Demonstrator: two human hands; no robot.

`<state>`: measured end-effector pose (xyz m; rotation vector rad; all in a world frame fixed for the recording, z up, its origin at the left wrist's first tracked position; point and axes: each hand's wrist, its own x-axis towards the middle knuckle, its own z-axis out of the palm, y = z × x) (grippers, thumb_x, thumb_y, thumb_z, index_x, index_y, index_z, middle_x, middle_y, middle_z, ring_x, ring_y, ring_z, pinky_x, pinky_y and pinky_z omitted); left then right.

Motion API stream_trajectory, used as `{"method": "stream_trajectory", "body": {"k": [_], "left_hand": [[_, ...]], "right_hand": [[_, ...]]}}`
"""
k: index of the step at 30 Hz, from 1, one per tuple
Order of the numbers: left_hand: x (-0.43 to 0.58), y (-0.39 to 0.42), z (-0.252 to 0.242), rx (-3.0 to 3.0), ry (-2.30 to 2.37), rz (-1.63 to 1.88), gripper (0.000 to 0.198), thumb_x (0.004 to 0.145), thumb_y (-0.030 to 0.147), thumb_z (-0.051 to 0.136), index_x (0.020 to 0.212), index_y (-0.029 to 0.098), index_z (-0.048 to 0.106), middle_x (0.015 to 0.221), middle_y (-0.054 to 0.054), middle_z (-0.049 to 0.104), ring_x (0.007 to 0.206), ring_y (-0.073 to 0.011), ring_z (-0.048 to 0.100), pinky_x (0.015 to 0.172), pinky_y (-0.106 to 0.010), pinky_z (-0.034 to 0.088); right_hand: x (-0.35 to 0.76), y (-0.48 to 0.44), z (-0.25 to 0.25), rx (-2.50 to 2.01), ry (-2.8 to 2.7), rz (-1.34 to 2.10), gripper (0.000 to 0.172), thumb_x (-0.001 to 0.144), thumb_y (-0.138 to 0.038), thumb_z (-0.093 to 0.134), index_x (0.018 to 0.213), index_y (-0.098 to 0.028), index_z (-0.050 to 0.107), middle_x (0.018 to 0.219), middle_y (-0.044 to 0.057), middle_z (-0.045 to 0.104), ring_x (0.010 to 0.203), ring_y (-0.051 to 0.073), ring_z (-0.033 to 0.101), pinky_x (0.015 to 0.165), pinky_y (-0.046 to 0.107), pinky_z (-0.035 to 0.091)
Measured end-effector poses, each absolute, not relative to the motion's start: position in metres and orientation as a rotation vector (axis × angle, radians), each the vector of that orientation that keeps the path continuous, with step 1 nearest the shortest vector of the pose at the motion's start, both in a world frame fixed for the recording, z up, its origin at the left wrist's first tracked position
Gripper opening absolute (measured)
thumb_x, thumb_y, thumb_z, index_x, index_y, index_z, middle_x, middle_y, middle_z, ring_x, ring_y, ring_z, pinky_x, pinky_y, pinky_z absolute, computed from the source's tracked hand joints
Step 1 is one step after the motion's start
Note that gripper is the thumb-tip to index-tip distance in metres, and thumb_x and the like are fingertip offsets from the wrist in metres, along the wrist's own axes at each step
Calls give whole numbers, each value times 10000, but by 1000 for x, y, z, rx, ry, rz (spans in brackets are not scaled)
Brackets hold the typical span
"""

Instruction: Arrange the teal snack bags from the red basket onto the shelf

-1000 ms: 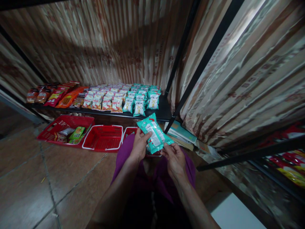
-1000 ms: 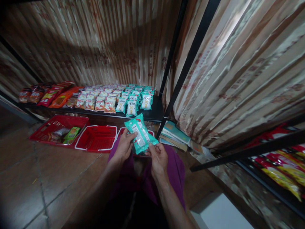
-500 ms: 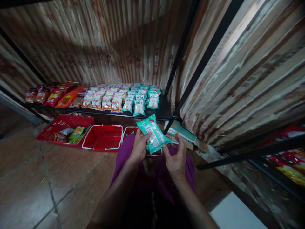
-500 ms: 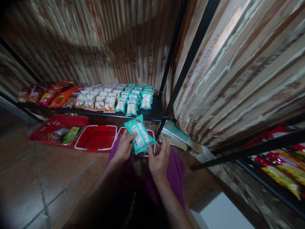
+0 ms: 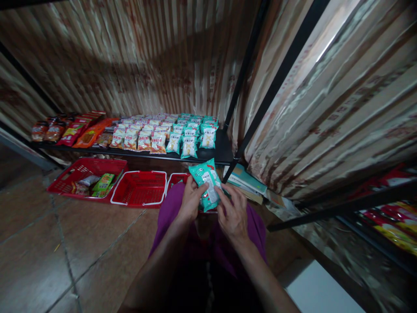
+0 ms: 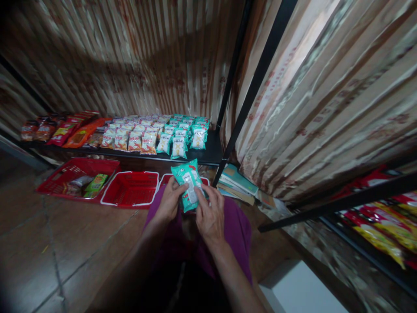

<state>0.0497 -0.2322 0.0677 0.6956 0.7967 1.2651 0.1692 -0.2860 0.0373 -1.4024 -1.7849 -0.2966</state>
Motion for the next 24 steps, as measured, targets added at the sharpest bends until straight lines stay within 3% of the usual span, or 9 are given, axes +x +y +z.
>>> {"method": "stream_trajectory", "body": {"k": [3, 6, 9, 13, 19, 24], "left_hand": [[48, -234, 70, 734, 838, 1220, 421, 674, 288, 694, 1042, 173, 526, 960, -56, 669, 839, -171, 637, 703, -255, 478], [45, -234, 71, 777, 859, 1228, 346, 734, 329, 645, 1031, 175, 554, 1001, -60, 652, 890, -168, 623, 723, -254, 487], [44, -234, 71, 825, 867, 1217, 308, 779, 367, 607, 1023, 180, 585, 1022, -62, 643, 936, -167, 609, 758, -262, 499], [44, -236, 73, 875, 869, 1204, 305, 788, 392, 606, 1005, 178, 611, 1030, -75, 649, 959, -182, 611, 788, -283, 513], [49, -241, 73, 989, 884, 1166, 326, 794, 433, 593, 983, 173, 646, 1050, -88, 653, 902, -191, 634, 771, -297, 524], [51, -235, 67, 1073, 1022, 1289, 254, 795, 338, 597, 982, 170, 633, 1088, -90, 645, 917, -176, 629, 805, -291, 506]], "right_hand": [[170, -286, 39, -1418, -1747, -153, 452, 872, -149, 395, 1305, -212, 509, 1196, 119, 548, 1135, 263, 481, 979, 495, 409], [173, -286, 39, -1450, -1706, 84, 437, 914, -276, 390, 1342, -227, 465, 1266, 108, 551, 1183, 252, 492, 992, 465, 414], [172, -287, 37, -1491, -1642, 278, 553, 889, -424, 455, 1393, -208, 385, 1378, 116, 488, 1266, 261, 451, 1025, 455, 391], [169, -284, 34, -1545, -1487, 417, 718, 786, -522, 573, 1383, -165, 394, 1367, 143, 504, 1250, 284, 476, 1008, 451, 407], [169, -278, 34, -1480, -1051, 643, 572, 780, -518, 577, 1239, -177, 553, 1215, 113, 630, 1077, 263, 596, 925, 411, 459], [167, -276, 35, -1215, -627, 924, 470, 720, -487, 672, 1093, -204, 630, 1058, 66, 700, 907, 218, 658, 797, 355, 517]]}}
